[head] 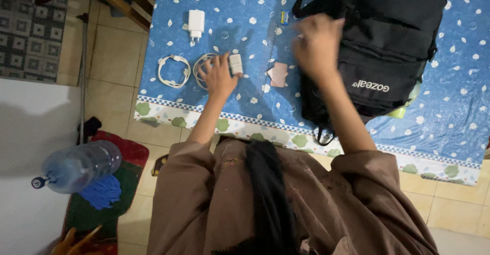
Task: The person packs a black backpack on a table, placing a pouch, bottles, a comb, and small items into its pockets and zipping them closed. They then coil white charging cables and place the coiled cables into the backpack.
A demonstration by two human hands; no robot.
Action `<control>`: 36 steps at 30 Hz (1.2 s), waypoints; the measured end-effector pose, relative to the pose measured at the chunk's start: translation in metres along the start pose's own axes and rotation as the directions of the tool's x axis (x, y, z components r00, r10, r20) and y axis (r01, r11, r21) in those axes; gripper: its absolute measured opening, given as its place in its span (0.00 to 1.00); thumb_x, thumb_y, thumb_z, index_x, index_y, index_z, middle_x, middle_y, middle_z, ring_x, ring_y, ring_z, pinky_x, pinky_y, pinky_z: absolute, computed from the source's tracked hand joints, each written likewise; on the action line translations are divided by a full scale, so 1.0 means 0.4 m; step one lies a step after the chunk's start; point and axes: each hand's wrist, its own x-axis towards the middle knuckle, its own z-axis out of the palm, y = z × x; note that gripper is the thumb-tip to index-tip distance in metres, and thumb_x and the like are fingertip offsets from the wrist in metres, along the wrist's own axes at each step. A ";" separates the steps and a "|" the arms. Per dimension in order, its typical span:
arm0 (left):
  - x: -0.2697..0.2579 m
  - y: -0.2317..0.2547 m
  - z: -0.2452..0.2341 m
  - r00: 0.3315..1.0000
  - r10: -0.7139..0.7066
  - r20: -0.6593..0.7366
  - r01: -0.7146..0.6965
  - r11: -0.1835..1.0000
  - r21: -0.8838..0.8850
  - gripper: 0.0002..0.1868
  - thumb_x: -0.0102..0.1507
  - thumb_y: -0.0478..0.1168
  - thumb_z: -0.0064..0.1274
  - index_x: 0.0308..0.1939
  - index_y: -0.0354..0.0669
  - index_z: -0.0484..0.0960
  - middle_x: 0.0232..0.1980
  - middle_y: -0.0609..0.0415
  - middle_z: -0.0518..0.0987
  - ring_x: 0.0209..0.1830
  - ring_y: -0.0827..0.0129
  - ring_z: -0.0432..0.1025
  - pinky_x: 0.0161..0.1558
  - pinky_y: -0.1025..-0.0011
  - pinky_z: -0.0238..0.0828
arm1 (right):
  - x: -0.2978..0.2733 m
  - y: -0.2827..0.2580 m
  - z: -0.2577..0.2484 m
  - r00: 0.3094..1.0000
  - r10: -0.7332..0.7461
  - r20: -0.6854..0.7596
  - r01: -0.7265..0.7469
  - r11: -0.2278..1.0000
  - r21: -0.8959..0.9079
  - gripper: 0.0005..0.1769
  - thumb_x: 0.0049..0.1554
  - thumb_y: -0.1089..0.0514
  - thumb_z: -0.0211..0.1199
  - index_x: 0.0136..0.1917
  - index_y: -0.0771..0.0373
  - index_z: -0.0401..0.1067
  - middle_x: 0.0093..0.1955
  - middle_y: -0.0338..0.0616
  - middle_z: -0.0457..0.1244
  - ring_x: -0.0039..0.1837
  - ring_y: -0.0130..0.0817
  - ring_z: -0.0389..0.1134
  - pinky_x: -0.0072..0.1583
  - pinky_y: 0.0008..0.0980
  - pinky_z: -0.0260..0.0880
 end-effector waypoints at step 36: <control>0.063 0.341 -0.121 0.980 0.183 -0.075 -0.130 0.309 -0.942 0.07 0.70 0.38 0.55 0.45 0.37 0.82 0.41 0.57 0.82 0.41 0.79 0.74 0.46 0.77 0.71 | -0.139 0.008 -0.050 0.696 0.254 0.672 -0.704 0.055 0.708 0.17 0.61 0.56 0.65 0.58 0.57 0.61 0.53 0.42 0.69 0.54 0.31 0.73 0.50 0.34 0.79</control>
